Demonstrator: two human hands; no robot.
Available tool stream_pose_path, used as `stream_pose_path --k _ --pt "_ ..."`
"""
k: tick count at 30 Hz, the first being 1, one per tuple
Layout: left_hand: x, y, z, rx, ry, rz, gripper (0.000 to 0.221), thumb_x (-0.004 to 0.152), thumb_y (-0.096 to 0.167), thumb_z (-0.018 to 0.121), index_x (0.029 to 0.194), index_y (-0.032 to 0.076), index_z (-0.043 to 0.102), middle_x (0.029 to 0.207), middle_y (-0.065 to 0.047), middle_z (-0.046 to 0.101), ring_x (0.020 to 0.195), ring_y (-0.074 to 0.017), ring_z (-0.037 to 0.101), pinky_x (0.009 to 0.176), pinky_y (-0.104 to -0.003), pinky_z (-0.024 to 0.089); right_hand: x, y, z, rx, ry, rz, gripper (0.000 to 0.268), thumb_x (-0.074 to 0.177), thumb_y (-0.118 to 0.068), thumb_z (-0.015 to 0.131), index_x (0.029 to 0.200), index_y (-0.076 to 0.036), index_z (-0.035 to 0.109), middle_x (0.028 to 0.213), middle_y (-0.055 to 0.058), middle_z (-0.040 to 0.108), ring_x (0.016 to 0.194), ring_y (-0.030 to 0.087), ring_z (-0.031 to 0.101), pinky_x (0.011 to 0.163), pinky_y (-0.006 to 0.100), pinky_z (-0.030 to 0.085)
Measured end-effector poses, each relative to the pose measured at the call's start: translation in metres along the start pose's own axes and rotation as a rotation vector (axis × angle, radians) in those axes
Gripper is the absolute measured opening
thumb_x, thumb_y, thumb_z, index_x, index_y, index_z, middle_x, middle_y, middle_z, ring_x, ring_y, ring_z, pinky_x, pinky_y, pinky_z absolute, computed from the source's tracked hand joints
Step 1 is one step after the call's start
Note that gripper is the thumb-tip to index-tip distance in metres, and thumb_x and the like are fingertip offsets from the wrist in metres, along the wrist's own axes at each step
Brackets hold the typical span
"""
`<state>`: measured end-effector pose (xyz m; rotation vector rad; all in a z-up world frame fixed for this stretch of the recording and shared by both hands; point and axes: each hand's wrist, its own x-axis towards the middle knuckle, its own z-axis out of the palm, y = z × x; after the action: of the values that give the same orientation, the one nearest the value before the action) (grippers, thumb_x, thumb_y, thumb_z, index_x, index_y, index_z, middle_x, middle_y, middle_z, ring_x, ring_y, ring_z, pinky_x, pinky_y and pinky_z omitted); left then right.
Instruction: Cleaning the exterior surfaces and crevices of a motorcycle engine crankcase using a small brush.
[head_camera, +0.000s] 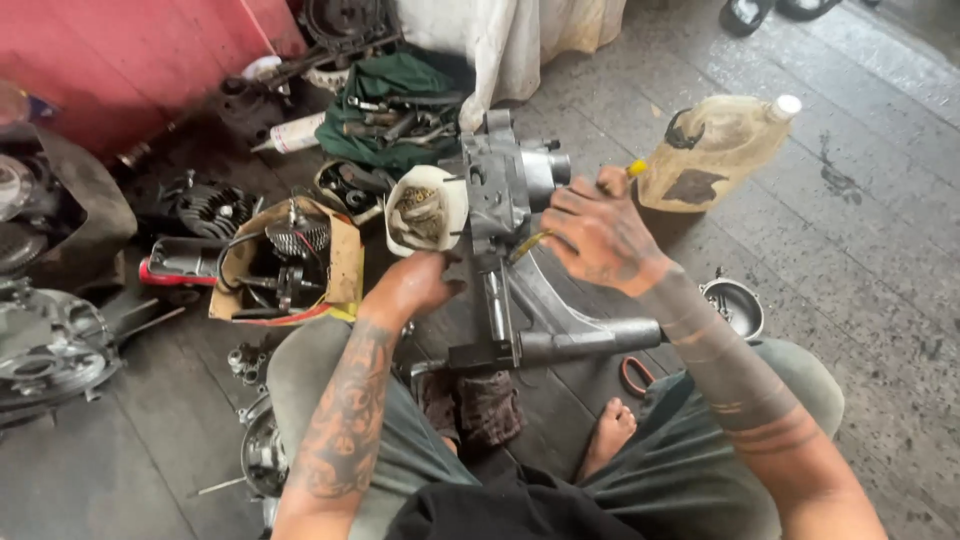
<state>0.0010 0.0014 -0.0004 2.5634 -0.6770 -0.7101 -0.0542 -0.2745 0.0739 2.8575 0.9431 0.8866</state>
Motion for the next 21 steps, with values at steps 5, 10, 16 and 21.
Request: stream_pose_path --k 5,10,16,21 --pt "0.002 -0.005 -0.005 -0.020 -0.017 -0.030 0.057 0.092 0.042 0.063 0.143 0.018 0.059 0.135 -0.016 0.067 0.128 -0.0340 0.062 0.104 -0.049 0.053 0.005 0.009 -0.004 -0.092 0.014 -0.005 0.013 0.084 -0.026 0.082 0.086 -0.022 0.070 0.085 -0.002 0.063 0.084 0.018 0.059 0.092 0.039 0.031" --pt "-0.003 -0.003 -0.011 -0.050 -0.015 -0.046 0.058 0.092 0.039 0.064 0.144 0.014 0.059 0.135 -0.018 0.067 0.129 -0.0366 0.062 0.104 -0.051 0.052 0.004 0.029 -0.015 -0.048 0.041 -0.006 0.013 0.086 -0.023 0.078 0.079 -0.018 0.069 0.084 0.002 0.066 0.086 0.023 0.062 0.093 0.041 0.034" --pt "-0.005 -0.002 -0.018 -0.084 -0.006 -0.029 0.057 0.092 0.037 0.064 0.143 0.014 0.060 0.133 -0.019 0.068 0.126 -0.0382 0.063 0.102 -0.052 0.053 0.024 0.024 -0.035 0.182 0.031 0.168 0.009 0.086 -0.022 0.079 0.088 -0.020 0.070 0.088 0.003 0.067 0.090 0.028 0.067 0.094 0.044 0.037" --pt "-0.006 0.003 -0.020 -0.033 0.004 -0.017 0.057 0.091 0.039 0.064 0.143 0.015 0.060 0.130 -0.019 0.070 0.123 -0.0380 0.065 0.101 -0.053 0.054 0.007 0.057 -0.004 0.080 0.017 0.270 0.014 0.087 -0.027 0.080 0.089 -0.025 0.066 0.086 -0.004 0.064 0.089 0.022 0.065 0.092 0.041 0.032"
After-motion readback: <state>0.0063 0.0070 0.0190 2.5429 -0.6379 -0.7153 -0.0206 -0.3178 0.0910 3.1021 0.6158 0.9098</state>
